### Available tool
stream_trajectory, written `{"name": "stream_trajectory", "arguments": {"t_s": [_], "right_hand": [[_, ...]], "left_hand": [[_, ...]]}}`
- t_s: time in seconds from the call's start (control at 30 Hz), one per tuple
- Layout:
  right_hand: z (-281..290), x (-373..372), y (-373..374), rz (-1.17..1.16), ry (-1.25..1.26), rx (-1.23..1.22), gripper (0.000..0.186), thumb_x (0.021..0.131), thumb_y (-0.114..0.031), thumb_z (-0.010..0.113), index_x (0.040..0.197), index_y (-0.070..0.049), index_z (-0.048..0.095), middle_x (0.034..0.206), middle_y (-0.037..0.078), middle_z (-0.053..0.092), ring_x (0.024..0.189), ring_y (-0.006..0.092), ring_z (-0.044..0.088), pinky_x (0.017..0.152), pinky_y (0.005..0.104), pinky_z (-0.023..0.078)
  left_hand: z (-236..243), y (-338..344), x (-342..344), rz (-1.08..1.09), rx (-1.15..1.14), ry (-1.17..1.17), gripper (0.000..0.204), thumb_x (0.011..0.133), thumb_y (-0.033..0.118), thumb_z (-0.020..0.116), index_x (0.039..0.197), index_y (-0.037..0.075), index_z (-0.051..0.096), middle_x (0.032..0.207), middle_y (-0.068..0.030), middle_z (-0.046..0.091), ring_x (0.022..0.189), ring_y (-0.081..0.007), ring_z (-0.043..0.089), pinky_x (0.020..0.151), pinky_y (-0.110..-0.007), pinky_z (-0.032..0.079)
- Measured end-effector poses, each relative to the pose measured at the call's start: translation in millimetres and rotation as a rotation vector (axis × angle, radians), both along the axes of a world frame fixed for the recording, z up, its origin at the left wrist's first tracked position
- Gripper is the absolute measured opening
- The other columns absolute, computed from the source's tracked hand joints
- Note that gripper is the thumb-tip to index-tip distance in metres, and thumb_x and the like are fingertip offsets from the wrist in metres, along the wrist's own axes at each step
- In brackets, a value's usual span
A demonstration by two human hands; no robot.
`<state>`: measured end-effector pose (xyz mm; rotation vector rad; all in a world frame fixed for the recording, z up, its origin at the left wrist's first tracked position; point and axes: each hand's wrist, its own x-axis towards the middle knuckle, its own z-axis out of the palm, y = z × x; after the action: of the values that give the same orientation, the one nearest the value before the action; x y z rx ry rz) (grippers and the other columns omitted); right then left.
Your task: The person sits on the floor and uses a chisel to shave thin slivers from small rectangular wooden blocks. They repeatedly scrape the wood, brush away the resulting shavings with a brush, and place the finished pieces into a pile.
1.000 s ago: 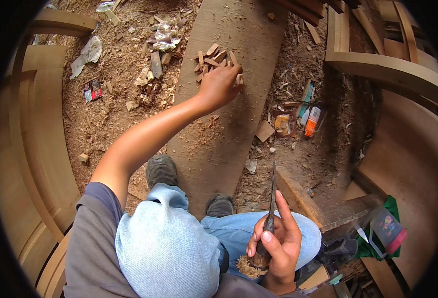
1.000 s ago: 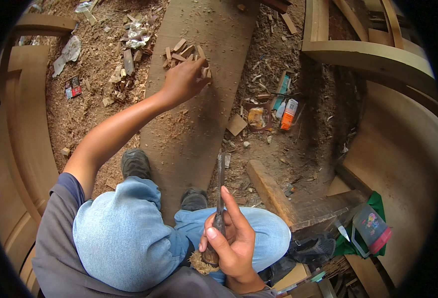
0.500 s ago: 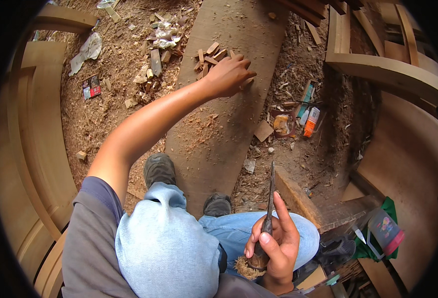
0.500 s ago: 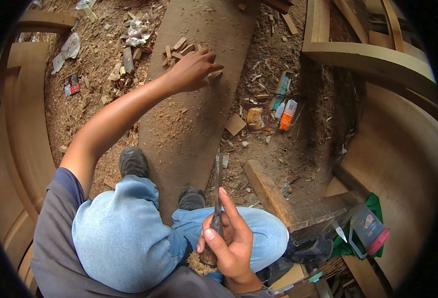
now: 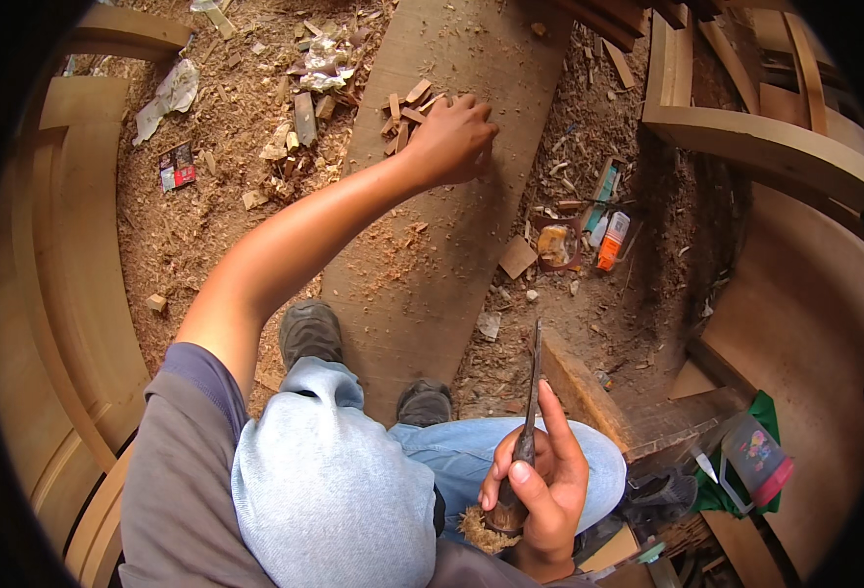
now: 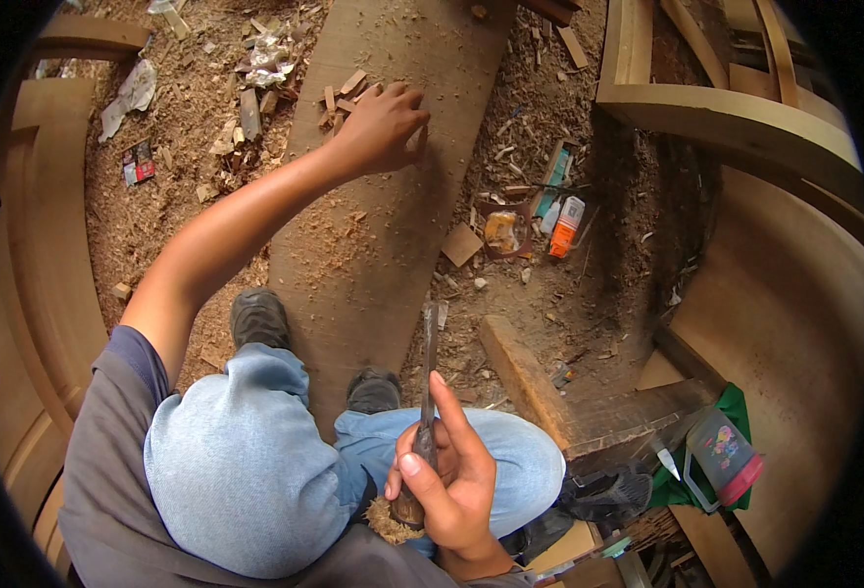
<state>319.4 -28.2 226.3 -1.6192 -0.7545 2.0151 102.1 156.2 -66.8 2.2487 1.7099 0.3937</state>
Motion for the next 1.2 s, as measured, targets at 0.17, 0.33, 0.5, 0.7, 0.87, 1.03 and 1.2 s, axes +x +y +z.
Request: {"name": "stream_trajectory", "arguments": {"t_s": [0.17,0.33,0.5,0.7,0.87,1.03,1.2], "right_hand": [[1,0,1,0.006,-0.003,-0.01,0.075,0.091,-0.01,0.062,0.156,-0.001,0.026,0.077,0.013,0.057,0.055,0.0193,0.061,0.053,0.0319,0.053],[4,1,2,0.005,0.063,-0.034,0.072,0.093,-0.003,0.058,0.156,0.003,0.023,0.081,0.011,0.056,0.065,0.0151,0.059,0.065,0.0287,0.052],[3,0,2,-0.001,0.037,-0.02,0.073,0.092,-0.006,0.06,0.156,0.001,0.024,0.08,0.012,0.056,0.061,0.0164,0.059,0.06,0.0294,0.053],[1,-2,1,0.021,-0.03,-0.005,0.076,0.09,-0.012,0.062,0.156,-0.002,0.026,0.076,0.013,0.056,0.055,0.0188,0.06,0.053,0.0313,0.054],[0,-2,1,0.006,-0.033,-0.008,0.076,0.09,-0.012,0.062,0.156,-0.001,0.026,0.076,0.013,0.056,0.055,0.0183,0.06,0.052,0.031,0.053],[0,-3,0,0.018,-0.031,0.003,0.076,0.09,-0.012,0.062,0.156,-0.001,0.026,0.076,0.013,0.056,0.055,0.0179,0.059,0.051,0.0309,0.053],[2,-2,1,0.014,-0.01,-0.015,0.074,0.091,-0.009,0.061,0.156,0.0,0.025,0.078,0.012,0.056,0.058,0.0167,0.059,0.055,0.0298,0.052]], "left_hand": [[3,-24,7,0.169,-0.041,0.136,0.037,0.074,0.04,0.075,0.095,0.01,0.07,0.109,-0.0111,0.06,0.111,-0.0274,0.054,0.085,-0.047,0.043],[0,-27,8,0.176,-0.034,0.183,0.052,0.068,0.051,0.081,0.1,0.011,0.068,0.112,-0.0079,0.057,0.109,-0.0247,0.053,0.082,-0.045,0.042],[1,-25,7,0.165,-0.094,0.163,0.053,0.068,0.051,0.081,0.101,0.011,0.069,0.113,-0.0086,0.057,0.11,-0.0252,0.053,0.085,-0.046,0.042],[-4,-24,9,0.147,-0.047,0.174,0.053,0.068,0.048,0.082,0.102,0.01,0.069,0.114,-0.0091,0.058,0.112,-0.0265,0.054,0.086,-0.047,0.041],[-13,-17,11,0.102,-0.044,0.224,0.04,0.073,0.042,0.075,0.1,0.013,0.07,0.106,-0.0069,0.061,0.109,-0.024,0.054,0.083,-0.045,0.044],[-14,-4,9,0.013,0.011,0.308,0.039,0.069,0.039,0.075,0.097,0.012,0.069,0.103,-0.0069,0.061,0.107,-0.0232,0.054,0.079,-0.042,0.044],[-12,3,7,-0.01,-0.002,0.24,0.041,0.067,0.037,0.076,0.096,0.008,0.068,0.105,-0.0083,0.061,0.107,-0.0241,0.055,0.078,-0.04,0.043]]}}
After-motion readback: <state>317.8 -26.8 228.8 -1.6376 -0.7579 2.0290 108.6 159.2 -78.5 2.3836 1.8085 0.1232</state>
